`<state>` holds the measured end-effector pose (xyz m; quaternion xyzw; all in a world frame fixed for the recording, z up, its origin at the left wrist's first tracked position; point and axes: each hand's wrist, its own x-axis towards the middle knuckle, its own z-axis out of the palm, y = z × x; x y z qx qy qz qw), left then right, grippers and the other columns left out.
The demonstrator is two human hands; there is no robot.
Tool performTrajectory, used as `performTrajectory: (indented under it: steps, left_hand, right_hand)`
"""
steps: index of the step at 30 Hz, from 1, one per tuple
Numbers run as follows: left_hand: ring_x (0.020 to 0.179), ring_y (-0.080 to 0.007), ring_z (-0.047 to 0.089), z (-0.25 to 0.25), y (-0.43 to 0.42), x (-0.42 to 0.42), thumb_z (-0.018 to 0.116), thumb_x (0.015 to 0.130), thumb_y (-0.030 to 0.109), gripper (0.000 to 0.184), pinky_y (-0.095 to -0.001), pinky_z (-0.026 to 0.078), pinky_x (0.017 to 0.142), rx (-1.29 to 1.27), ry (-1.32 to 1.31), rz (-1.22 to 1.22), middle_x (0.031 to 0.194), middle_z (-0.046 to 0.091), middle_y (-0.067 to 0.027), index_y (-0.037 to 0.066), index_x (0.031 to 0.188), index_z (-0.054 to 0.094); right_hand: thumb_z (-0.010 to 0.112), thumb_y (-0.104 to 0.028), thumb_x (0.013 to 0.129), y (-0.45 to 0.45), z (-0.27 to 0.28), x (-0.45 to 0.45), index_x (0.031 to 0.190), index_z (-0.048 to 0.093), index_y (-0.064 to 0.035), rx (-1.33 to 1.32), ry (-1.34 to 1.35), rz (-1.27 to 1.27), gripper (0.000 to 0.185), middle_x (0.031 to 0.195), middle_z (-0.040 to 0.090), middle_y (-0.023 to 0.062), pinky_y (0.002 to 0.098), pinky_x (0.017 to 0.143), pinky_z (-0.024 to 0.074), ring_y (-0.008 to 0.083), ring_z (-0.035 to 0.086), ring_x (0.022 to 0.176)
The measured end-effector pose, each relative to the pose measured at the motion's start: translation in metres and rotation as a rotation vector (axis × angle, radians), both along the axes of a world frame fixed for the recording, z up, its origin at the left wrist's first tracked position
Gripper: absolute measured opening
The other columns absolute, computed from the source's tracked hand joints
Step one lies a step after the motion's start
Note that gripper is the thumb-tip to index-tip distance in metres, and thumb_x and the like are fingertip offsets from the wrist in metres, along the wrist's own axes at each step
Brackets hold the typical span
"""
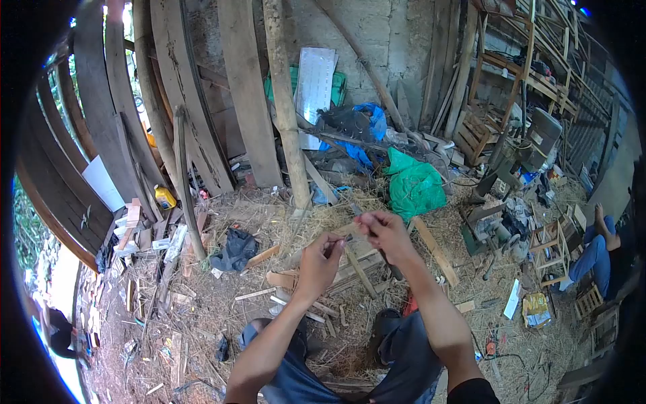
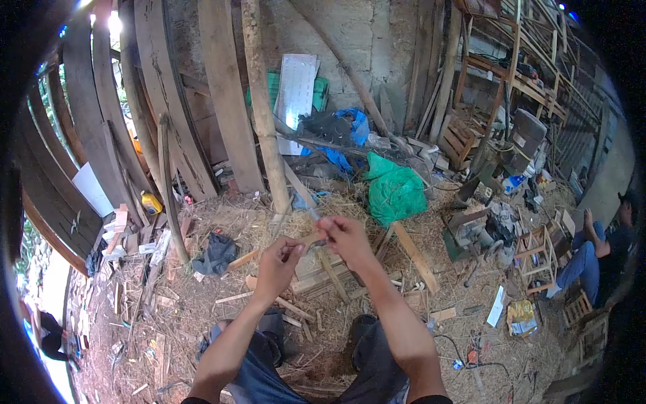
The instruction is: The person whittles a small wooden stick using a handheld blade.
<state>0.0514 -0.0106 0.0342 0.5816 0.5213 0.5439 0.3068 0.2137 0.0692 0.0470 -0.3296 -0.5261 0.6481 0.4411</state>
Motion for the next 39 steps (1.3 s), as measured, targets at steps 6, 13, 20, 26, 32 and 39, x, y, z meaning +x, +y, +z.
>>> performTrajectory:
  steps: [6, 13, 20, 26, 32, 39]
  left_hand:
    - [0.054, -0.0055, 0.044, 0.0, -0.007, -0.01, 0.059, 0.086, 0.005, 0.006, -0.024, 0.037, 0.05, 0.044, 0.065, 0.09, 0.062, 0.057, -0.0045, 0.0, 0.091, 0.059]
    - [0.051, -0.0073, 0.044, -0.008, 0.003, -0.005, 0.061, 0.084, 0.004, 0.007, -0.0247, 0.037, 0.048, 0.121, 0.045, 0.12, 0.063, 0.057, -0.0062, 0.001, 0.091, 0.059]
    - [0.054, -0.009, 0.048, -0.006, -0.006, -0.007, 0.06, 0.084, 0.003, 0.007, -0.0257, 0.04, 0.051, 0.055, 0.166, 0.076, 0.064, 0.059, -0.0075, 0.0, 0.09, 0.061]
    - [0.056, -0.0095, 0.051, -0.006, 0.0, -0.007, 0.061, 0.084, 0.004, 0.009, -0.0254, 0.041, 0.054, 0.044, 0.086, 0.078, 0.067, 0.061, -0.0079, -0.001, 0.092, 0.06]
    - [0.063, -0.0079, 0.055, -0.005, 0.002, 0.003, 0.058, 0.087, 0.006, 0.01, -0.024, 0.042, 0.055, 0.055, 0.064, 0.02, 0.07, 0.06, -0.0046, -0.001, 0.094, 0.06]
    - [0.059, -0.0068, 0.049, -0.006, -0.003, 0.0, 0.058, 0.088, 0.008, 0.011, -0.0246, 0.04, 0.054, 0.043, 0.102, -0.015, 0.066, 0.056, -0.0035, -0.001, 0.093, 0.059]
  right_hand:
    - [0.056, -0.02, 0.091, 0.032, -0.001, 0.043, 0.1, 0.062, -0.0001, -0.041, 0.081, -0.31, 0.023, 0.068, 0.052, -0.0022, 0.0194, 0.041, 0.0262, 0.0036, 0.036, 0.047]
    - [0.058, -0.021, 0.09, -0.006, 0.002, -0.003, 0.105, 0.06, -0.0009, -0.038, 0.062, 0.026, 0.025, 0.069, 0.054, -0.0015, 0.0196, 0.042, 0.0269, 0.0044, 0.038, 0.047]
    - [0.06, -0.023, 0.088, 0.04, -0.012, 0.042, 0.104, 0.059, -0.0021, -0.082, 0.205, -0.323, 0.026, 0.071, 0.054, -0.0013, 0.0198, 0.041, 0.0269, 0.0042, 0.036, 0.047]
    - [0.056, -0.022, 0.091, 0.01, 0.004, 0.028, 0.105, 0.059, -0.0011, -0.079, 0.035, -0.19, 0.025, 0.07, 0.053, -0.0014, 0.0207, 0.041, 0.026, 0.0039, 0.036, 0.047]
    - [0.056, -0.022, 0.091, 0.0, 0.0, 0.001, 0.099, 0.06, 0.0023, -0.121, 0.047, 0.059, 0.026, 0.068, 0.054, -0.0011, 0.0201, 0.042, 0.0253, 0.0038, 0.037, 0.048]
    - [0.057, -0.023, 0.091, 0.014, -0.002, 0.02, 0.093, 0.061, 0.0015, -0.077, 0.079, -0.051, 0.025, 0.066, 0.053, -0.0039, 0.0196, 0.042, 0.0254, 0.0033, 0.036, 0.047]
